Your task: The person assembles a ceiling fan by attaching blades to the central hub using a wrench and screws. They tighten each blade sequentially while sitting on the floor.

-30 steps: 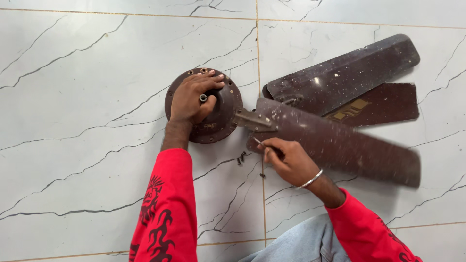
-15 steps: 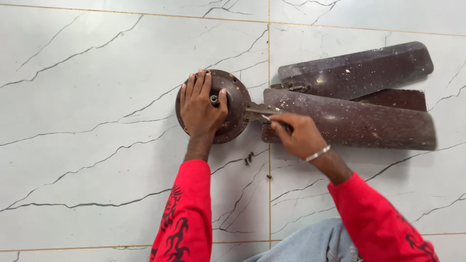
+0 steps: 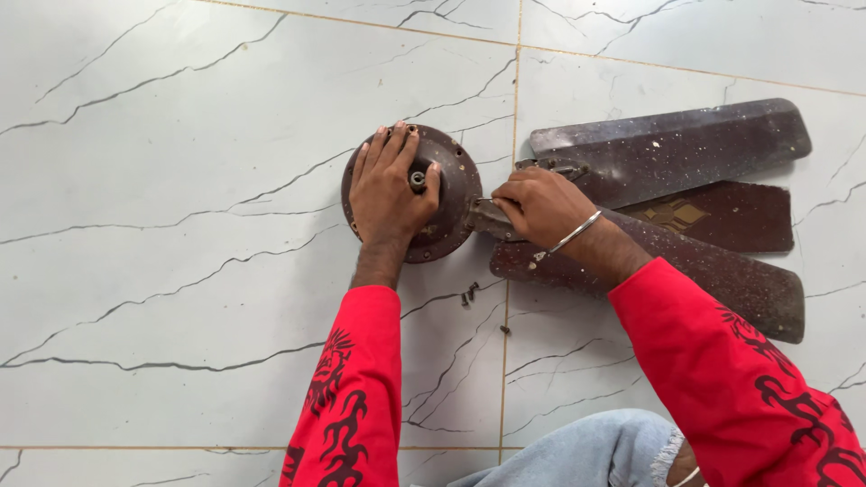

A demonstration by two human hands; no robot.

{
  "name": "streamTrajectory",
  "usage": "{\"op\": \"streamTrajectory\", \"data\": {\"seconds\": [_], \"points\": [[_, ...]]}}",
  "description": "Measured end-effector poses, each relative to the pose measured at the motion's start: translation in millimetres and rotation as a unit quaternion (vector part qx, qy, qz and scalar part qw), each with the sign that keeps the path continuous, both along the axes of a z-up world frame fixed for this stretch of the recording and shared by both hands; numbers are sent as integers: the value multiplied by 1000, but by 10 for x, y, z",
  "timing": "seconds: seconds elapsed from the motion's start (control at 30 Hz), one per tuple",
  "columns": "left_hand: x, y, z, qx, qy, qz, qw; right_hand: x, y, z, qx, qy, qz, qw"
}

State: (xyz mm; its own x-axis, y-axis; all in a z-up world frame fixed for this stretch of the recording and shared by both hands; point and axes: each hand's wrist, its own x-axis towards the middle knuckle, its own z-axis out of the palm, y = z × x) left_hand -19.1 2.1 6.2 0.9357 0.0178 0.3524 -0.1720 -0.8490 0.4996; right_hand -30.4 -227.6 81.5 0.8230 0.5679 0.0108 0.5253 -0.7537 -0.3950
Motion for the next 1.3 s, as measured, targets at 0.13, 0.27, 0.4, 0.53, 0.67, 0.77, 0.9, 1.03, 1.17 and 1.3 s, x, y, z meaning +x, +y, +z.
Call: {"op": "streamTrajectory", "data": {"seconds": [0.13,0.27,0.4,0.53,0.67,0.77,0.9,1.03,1.17,1.3], "points": [[0,-8,9,-5,1,5,1000,28,15,4,-27,1,18,999],[-4,-3,9,-15,-5,5,1000,24,23,32,-52,-12,36,998],[-8,-6,3,-17,-4,2,1000,54,93,36,-104,-2,31,994],[1,-12,15,-10,-5,4,1000,180,194,-15,-207,21,59,976],[-1,2,16,-11,-1,6,1000,312,240,-86,-267,110,18,957],[6,-5,5,-15,3,1,1000,394,204,-214,-209,149,-9,967],[-10,-15,0,-13,-6,0,1000,475,158,-458,-202,240,-109,943],[-4,-1,36,-19,-6,-2,1000,541,42,-514,-113,374,-181,902],[-25,3,-11,-29,-7,1,1000,543,50,-447,-213,269,-38,938],[9,12,22,-28,-13,-15,999,508,181,-237,-218,206,31,954]]}}
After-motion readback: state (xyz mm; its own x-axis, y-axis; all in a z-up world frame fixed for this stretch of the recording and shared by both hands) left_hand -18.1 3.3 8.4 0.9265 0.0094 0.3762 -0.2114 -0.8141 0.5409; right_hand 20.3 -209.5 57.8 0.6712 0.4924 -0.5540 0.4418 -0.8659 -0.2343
